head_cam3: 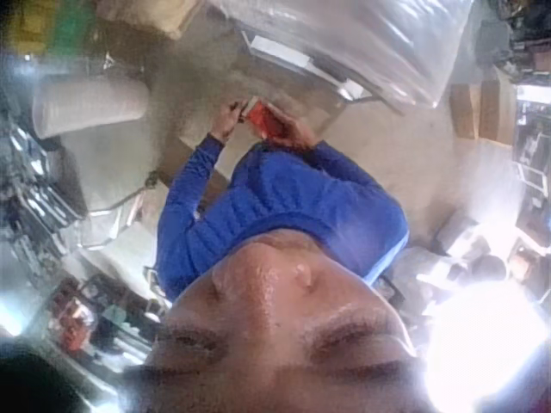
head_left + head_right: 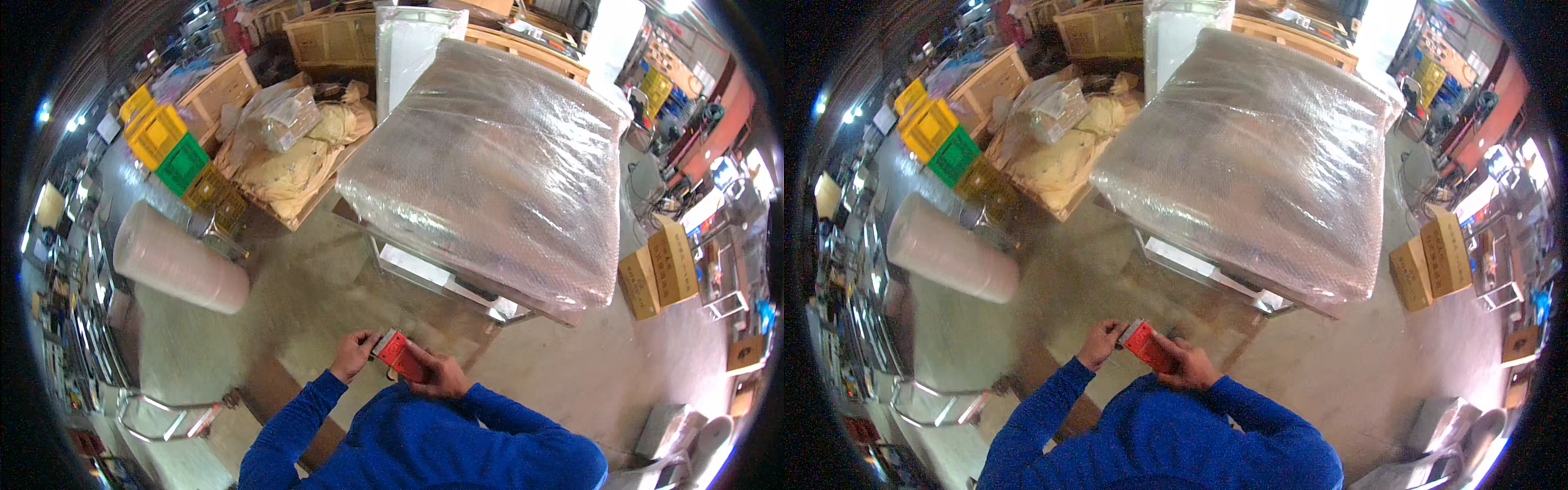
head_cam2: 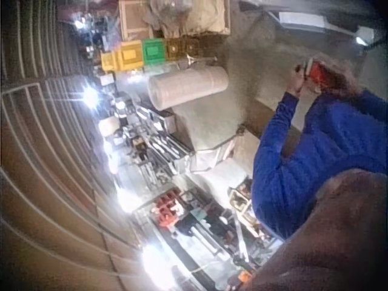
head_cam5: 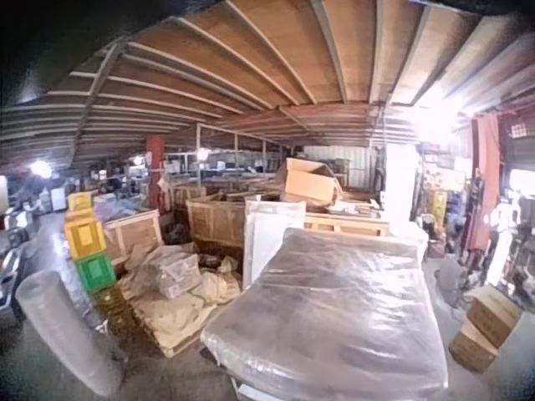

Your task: The person wraps a large piece of furniture with bubble wrap and secures it with packing tape. They use a utility knife to cut the bubble wrap and a tape dispenser to apply tape around the edges.

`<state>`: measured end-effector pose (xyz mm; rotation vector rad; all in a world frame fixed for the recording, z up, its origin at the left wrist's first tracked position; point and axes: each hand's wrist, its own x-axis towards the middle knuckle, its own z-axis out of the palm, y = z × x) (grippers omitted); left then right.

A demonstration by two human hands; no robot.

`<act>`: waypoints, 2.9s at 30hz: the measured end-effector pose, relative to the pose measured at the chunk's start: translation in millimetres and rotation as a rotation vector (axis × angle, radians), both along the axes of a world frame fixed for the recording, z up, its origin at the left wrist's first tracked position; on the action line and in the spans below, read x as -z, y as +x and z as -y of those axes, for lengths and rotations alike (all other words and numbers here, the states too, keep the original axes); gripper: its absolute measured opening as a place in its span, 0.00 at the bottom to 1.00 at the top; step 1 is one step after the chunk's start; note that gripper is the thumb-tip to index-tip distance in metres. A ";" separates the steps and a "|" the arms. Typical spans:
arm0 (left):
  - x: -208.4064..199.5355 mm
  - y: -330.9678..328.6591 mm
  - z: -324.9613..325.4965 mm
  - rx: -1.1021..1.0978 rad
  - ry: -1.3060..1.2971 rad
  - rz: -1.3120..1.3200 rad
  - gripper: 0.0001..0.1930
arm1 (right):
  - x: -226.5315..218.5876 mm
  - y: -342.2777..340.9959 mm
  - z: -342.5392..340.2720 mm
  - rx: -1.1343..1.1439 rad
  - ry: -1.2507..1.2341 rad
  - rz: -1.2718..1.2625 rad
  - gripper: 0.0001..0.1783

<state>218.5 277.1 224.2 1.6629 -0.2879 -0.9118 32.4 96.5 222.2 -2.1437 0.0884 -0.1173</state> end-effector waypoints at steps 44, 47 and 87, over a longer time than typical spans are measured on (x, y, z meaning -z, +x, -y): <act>-8.3 304.4 201.0 0.869 -0.786 1.939 0.30 | 74.8 305.2 -32.9 1.429 -0.245 -0.264 0.44; -13.0 319.2 165.2 1.314 -0.295 1.493 0.25 | 49.6 287.2 -67.3 1.422 -0.196 -0.306 0.45; 83.6 288.6 238.4 1.381 -0.189 0.760 0.28 | 95.8 327.5 -21.8 1.010 -0.204 -0.719 0.19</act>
